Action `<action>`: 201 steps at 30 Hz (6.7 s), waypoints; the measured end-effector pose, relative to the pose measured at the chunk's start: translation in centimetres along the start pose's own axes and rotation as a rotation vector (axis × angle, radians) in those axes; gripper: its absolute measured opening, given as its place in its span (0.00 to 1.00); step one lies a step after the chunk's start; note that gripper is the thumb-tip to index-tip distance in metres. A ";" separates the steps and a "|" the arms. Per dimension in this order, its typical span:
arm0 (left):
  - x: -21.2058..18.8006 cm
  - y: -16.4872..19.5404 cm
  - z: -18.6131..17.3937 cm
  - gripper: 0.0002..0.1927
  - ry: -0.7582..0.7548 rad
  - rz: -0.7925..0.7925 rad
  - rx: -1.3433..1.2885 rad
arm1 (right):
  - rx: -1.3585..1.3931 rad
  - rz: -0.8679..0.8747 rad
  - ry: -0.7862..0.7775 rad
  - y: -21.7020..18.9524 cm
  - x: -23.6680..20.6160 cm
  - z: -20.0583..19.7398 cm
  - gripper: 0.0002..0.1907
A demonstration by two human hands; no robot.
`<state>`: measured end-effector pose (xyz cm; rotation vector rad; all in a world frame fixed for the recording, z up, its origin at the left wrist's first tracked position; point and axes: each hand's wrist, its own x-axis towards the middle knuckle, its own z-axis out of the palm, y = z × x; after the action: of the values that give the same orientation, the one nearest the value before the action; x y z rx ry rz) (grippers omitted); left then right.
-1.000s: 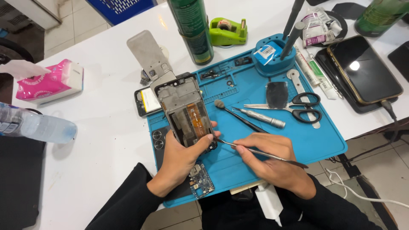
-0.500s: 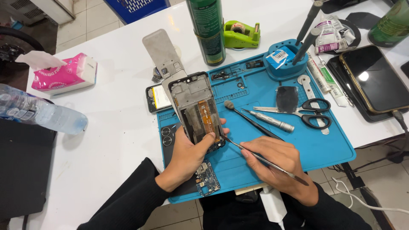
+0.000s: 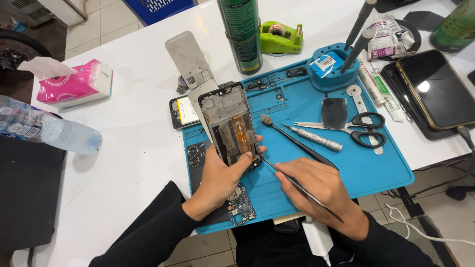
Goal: The person holds a disassembled phone frame and uses a small brush and a metal probe to clean and scrape the inside of the frame, working around the display flex cable. They then pick up the motherboard and align it back into the frame.
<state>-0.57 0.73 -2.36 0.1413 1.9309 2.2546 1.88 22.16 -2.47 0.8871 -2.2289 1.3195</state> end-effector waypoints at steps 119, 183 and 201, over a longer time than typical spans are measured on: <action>-0.7 0.9 0.6 0.15 0.014 -0.061 0.022 | -0.127 -0.230 0.057 -0.2 -0.3 0.7 0.19; -1.0 1.1 0.6 0.13 0.043 -0.038 0.064 | -0.167 -0.285 0.053 0.2 -0.2 1.0 0.22; -0.7 1.3 0.2 0.16 0.050 -0.011 0.110 | -0.095 -0.238 0.077 0.8 -0.7 1.6 0.17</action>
<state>0.03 0.62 -1.03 0.0893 2.0767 2.1651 1.81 21.27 -4.18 1.0129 -2.0371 1.1105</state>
